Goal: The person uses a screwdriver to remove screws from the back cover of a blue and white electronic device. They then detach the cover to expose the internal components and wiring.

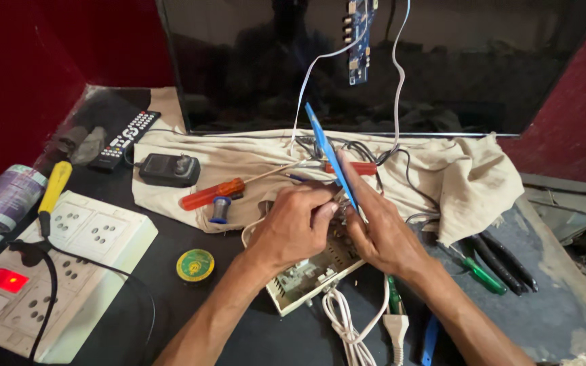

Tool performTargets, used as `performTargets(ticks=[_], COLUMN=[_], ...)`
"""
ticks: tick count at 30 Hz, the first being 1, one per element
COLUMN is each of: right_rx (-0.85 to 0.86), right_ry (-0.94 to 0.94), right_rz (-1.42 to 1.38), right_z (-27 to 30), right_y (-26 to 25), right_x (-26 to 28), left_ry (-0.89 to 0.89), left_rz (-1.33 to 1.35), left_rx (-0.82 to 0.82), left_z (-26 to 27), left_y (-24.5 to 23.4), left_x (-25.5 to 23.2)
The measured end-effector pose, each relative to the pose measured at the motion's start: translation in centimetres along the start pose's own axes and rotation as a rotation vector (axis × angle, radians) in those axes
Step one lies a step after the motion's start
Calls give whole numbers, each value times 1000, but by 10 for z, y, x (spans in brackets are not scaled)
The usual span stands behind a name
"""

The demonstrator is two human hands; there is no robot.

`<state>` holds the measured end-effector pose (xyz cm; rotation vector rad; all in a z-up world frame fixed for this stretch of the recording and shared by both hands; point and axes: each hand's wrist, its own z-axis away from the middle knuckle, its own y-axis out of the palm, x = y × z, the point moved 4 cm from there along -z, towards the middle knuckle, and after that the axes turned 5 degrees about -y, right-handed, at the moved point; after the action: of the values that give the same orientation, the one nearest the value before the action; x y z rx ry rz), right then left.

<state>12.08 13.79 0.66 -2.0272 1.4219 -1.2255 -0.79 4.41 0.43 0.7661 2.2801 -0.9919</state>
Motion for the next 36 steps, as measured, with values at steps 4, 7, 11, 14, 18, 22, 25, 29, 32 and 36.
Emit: performTargets(ticks=[4, 7, 11, 14, 18, 22, 25, 29, 32, 36], right_rx=[-30, -39, -42, -43, -21, -19, -15, -16, 6, -38], right_ry=[-58, -68, -85, -64, -3, -15, -9, -40, -60, -162], right_rz=[-100, -114, -39, -24, -24, -5, -2, -10, 2, -21], right_z=[0, 1, 1, 0, 1, 3, 3, 4, 7, 14], right_y=[-3, -2, 3, 9, 11, 12, 13, 12, 13, 14], right_x=[0, 1, 3, 5, 4, 5, 6, 6, 1, -6], left_ry=[-90, -44, -24, 66, 177, 175, 139, 44, 124, -19], left_rz=[15, -8, -136, -226, -376, -283, -285, -203, -148, -263], left_rx=[-24, -77, 6, -21, -83, 26, 113, 206, 224, 436], left_z=[0, 3, 7, 8, 8, 4, 2, -3, -3, -3], left_y=[1, 4, 11, 11, 10, 1, 0, 4, 6, 18], left_x=[-6, -10, -7, -9, -16, -14, -12, -3, 4, 30])
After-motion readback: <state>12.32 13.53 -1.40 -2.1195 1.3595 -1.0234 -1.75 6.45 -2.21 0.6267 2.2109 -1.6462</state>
